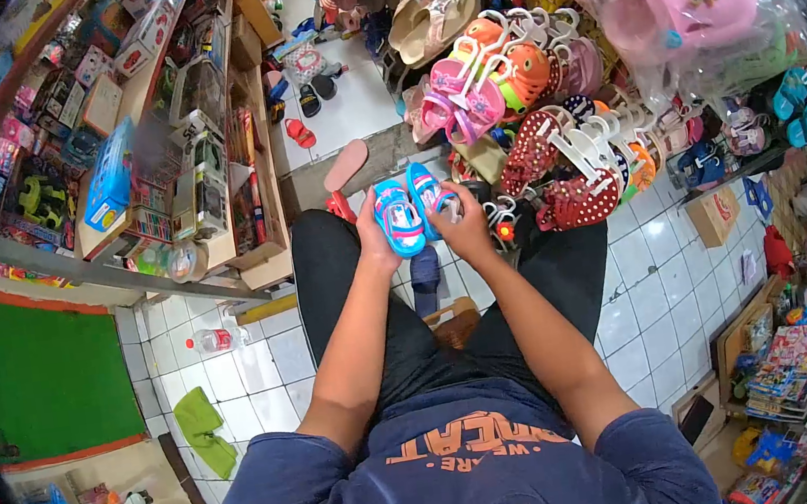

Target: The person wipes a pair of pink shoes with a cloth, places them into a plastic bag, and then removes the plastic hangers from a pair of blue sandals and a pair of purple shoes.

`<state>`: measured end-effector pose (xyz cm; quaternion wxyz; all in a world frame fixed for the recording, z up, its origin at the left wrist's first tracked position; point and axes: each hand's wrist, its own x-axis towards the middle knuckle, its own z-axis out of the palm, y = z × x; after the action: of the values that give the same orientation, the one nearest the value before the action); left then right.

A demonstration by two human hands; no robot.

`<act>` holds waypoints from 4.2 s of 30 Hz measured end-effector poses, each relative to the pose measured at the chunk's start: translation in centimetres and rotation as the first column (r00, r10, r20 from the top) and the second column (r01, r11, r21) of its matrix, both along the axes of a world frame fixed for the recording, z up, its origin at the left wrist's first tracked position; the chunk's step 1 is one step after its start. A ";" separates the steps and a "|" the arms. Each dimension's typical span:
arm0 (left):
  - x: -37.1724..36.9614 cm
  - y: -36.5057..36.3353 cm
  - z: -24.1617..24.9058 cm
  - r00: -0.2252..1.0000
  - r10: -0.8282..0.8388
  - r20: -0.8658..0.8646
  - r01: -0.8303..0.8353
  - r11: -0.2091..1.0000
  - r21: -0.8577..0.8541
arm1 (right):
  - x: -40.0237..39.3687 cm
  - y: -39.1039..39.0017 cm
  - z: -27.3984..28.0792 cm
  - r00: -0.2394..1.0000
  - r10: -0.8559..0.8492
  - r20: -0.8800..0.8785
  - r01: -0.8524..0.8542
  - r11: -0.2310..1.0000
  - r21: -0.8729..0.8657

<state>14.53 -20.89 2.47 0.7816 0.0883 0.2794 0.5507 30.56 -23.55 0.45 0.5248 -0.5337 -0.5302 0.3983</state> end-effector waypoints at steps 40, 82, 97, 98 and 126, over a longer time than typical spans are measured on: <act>-9.1 18.4 1.7 0.961 -0.107 0.254 0.047 0.972 0.229 | -4.5 0.6 -18.9 0.577 0.688 0.440 -0.425 0.713 -0.558; -9.5 22.8 -3.2 0.930 0.364 0.058 -0.343 0.913 -0.221 | 1.2 21.0 -40.6 0.681 0.303 0.666 0.277 0.736 -0.618; -10.0 23.1 -3.8 0.958 0.288 -0.006 -0.282 0.931 -0.232 | 0.1 15.8 -43.5 0.675 0.222 0.703 0.281 0.804 -0.524; -10.0 23.1 -3.8 0.959 0.281 -0.023 -0.279 0.933 -0.227 | -0.3 14.2 -43.1 0.676 0.219 0.704 0.283 0.805 -0.522; -19.8 21.7 -1.4 0.842 -0.356 0.406 0.128 0.862 0.490 | -5.4 -0.4 -15.8 0.920 -0.263 -0.290 -0.035 0.683 -0.730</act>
<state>-5.25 0.83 1.08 0.8496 0.1596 -0.0713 0.4977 25.15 -23.91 -15.31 0.3870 -0.6435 -0.1860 0.6337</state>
